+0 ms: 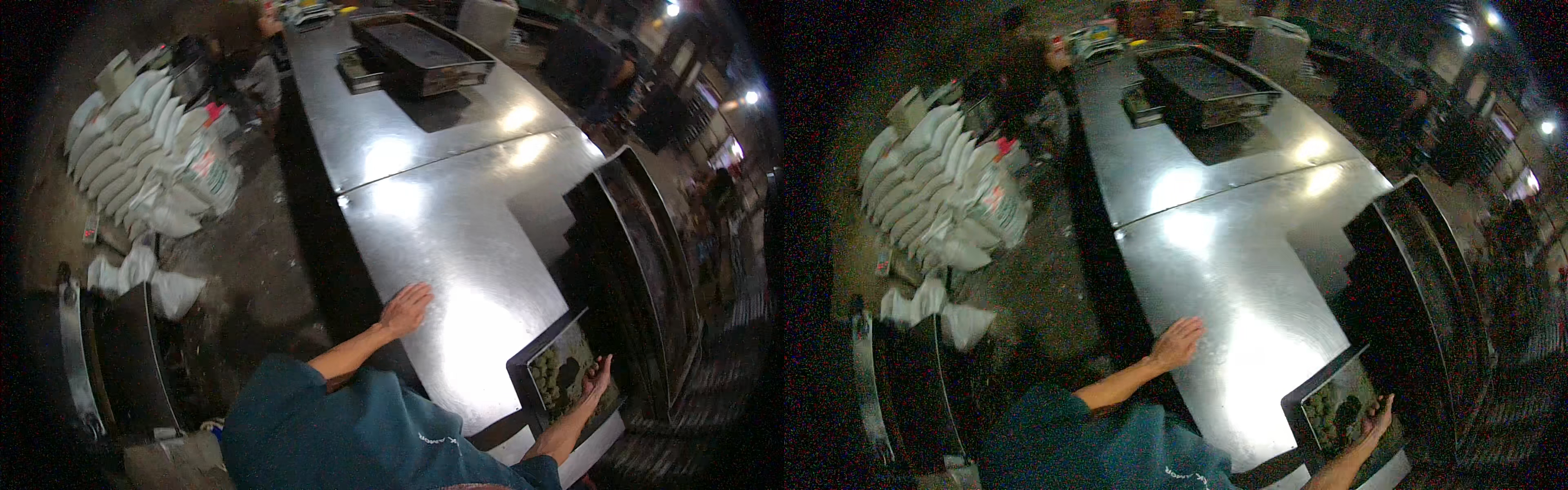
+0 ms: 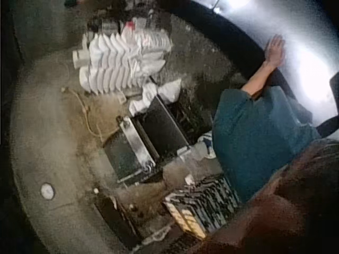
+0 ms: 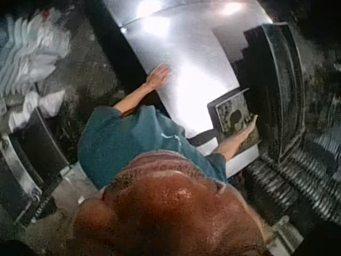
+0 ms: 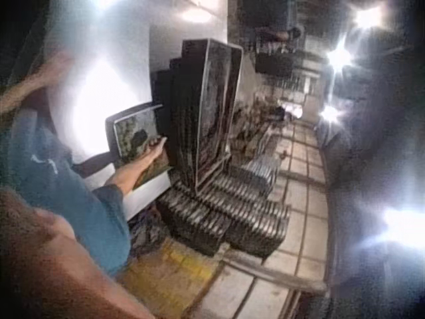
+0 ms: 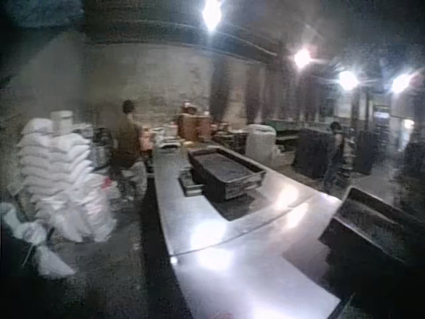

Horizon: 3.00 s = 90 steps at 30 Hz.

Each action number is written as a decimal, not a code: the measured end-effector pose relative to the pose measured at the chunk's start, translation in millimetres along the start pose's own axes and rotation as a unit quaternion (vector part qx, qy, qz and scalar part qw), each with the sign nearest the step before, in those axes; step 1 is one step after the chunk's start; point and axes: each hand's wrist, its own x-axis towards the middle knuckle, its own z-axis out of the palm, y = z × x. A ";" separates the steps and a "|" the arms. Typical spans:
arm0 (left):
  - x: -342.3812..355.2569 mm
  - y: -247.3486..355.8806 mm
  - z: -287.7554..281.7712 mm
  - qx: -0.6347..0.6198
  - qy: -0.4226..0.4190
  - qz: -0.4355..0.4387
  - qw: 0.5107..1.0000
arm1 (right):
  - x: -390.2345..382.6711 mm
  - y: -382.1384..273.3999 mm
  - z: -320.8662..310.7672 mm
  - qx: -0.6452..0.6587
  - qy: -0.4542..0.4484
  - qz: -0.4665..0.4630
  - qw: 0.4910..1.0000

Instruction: The person portions a green dough-like substance from a metal tray into small balls by hand and arranges them in the tray. The person then moves to a different tray and spreads the dough evenly across its surface.

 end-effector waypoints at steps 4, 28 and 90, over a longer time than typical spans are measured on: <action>-16.6 42.7 3.8 0.011 -0.022 0.050 0.998 | 27.3 16.6 9.1 -0.347 0.052 -0.147 0.925; -60.6 80.1 31.0 -0.036 -0.141 0.270 0.952 | 31.1 15.6 3.9 -0.506 -0.060 -0.176 0.842; -49.0 98.2 33.4 -0.032 -0.212 0.231 0.949 | -139.6 -34.3 -46.1 -0.555 0.014 -0.209 0.805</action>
